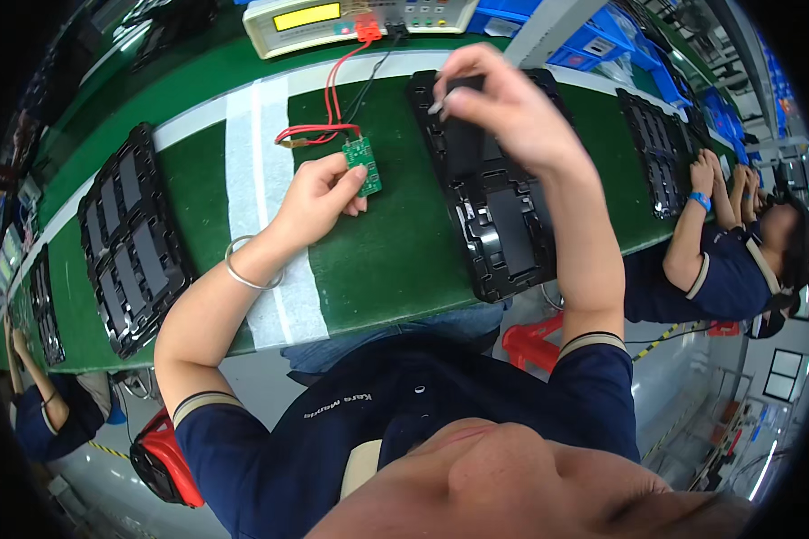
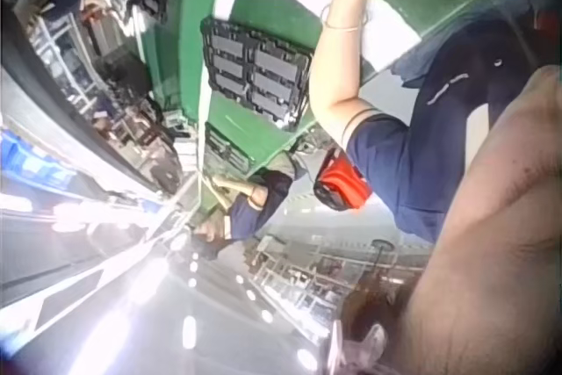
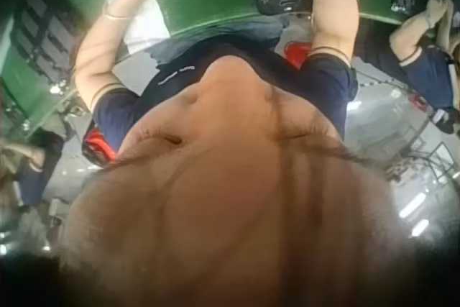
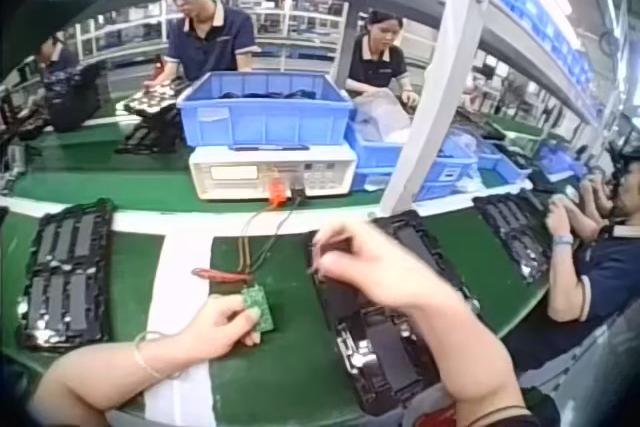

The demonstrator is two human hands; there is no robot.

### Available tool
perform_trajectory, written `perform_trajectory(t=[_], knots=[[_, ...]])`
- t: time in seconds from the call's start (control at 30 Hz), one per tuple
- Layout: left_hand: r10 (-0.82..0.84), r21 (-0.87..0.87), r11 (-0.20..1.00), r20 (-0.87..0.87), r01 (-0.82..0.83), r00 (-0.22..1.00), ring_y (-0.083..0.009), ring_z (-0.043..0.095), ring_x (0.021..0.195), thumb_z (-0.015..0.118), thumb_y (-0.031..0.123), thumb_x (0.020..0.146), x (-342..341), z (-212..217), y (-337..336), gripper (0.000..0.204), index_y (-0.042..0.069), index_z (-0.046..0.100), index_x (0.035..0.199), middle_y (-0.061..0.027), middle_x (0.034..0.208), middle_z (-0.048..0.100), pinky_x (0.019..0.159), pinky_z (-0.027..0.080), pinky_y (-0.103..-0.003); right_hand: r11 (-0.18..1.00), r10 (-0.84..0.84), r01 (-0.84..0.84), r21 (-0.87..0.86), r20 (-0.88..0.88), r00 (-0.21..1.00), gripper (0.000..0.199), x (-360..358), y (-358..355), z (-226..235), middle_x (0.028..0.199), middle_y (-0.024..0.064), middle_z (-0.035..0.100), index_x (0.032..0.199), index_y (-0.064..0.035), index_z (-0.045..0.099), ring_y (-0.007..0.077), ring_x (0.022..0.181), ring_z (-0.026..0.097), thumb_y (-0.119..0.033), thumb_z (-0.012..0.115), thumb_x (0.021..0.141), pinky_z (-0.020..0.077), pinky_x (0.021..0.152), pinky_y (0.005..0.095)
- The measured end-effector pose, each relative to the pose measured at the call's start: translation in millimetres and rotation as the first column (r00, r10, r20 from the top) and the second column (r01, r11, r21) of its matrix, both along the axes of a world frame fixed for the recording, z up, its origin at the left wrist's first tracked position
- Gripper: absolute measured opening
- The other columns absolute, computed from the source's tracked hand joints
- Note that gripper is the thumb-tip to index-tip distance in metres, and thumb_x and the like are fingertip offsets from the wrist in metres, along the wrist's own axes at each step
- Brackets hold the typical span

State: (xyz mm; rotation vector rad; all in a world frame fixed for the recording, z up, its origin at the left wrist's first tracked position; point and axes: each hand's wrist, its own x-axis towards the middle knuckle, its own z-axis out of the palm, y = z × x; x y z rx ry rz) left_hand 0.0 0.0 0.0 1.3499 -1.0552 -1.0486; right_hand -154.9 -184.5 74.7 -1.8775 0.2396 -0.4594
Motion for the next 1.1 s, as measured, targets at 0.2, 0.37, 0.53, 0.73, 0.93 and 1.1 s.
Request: perform_trajectory(t=[0.2,0.37,0.53,0.73,0.93,1.1], knots=[[-0.02,-0.005,1.0,0.016,0.02,1.0,-0.0058,0.05,0.054,0.047,0.017,0.088,-3,0,-1,0.02,0.001,0.053,0.078,-0.0019,0.062,0.056,0.051,0.042,-0.019,0.921,-0.349,0.305,-0.243,-0.164,0.923,0.015,-40,-58,8,0.084,0.0019,0.054,0.095,-0.0043,0.05,0.0103,0.079,0.049,-0.008,0.054,0.081,0.0411,0.072,0.0249],[-0.03,-0.005,1.0,0.036,0.03,0.999,-0.0059,0.05,0.054,0.046,0.017,0.088,0,-2,1,0.019,0.001,0.053,0.079,-0.0018,0.062,0.055,0.052,0.042,-0.019,0.921,-0.328,0.23,-0.314,-0.309,0.893,0.014,-40,-69,-2,0.086,0.0006,0.051,0.093,-0.0059,0.054,0.0103,0.084,0.047,-0.009,0.055,0.08,0.0377,0.076,0.023],[-0.038,0.001,0.999,0.046,0.038,0.998,-0.0058,0.05,0.055,0.046,0.018,0.089,-1,-2,1,0.02,0.001,0.052,0.079,-0.0019,0.063,0.055,0.053,0.042,-0.019,0.595,-0.535,0.221,-0.773,-0.175,0.826,0.031,-40,-81,-27,0.091,0.0106,0.057,0.102,-0.0089,0.06,0.0237,0.091,0.053,-0.027,0.06,0.077,0.0396,0.083,0.0309],[-0.033,-0.012,0.999,0.035,0.034,0.999,-0.0058,0.05,0.055,0.046,0.017,0.089,-2,-3,2,0.02,0.002,0.052,0.078,-0.002,0.063,0.055,0.052,0.042,-0.02,0.563,-0.77,0.262,-0.784,-0.383,0.51,0.052,-41,-112,-29,0.104,0.015,0.056,0.1,-0.0193,0.063,0.0376,0.097,0.046,-0.061,0.045,0.075,0.0365,0.085,0.045],[-0.026,-0.001,1.0,0.036,0.026,0.999,-0.006,0.05,0.054,0.046,0.017,0.088,-1,-4,3,0.02,0.002,0.052,0.077,-0.0022,0.062,0.055,0.052,0.042,-0.02,0.672,-0.672,0.353,-0.651,-0.335,0.661,0.047,-43,-124,-31,0.082,0.0126,0.059,0.083,-0.0078,0.056,0.0242,0.08,0.052,-0.054,0.052,0.075,0.0402,0.073,0.0347],[-0.046,-0.02,0.999,0.039,0.046,0.998,-0.006,0.05,0.053,0.046,0.017,0.088,-3,-2,-2,0.021,0.001,0.052,0.076,-0.0024,0.061,0.056,0.051,0.042,-0.02,0.956,-0.292,0.256,-0.14,-0.432,0.854,0.025,-70,-86,8,0.079,0.002,0.054,0.097,-0.0072,0.046,0.0101,0.076,0.054,-0.008,0.06,0.077,0.0425,0.068,0.0217]])
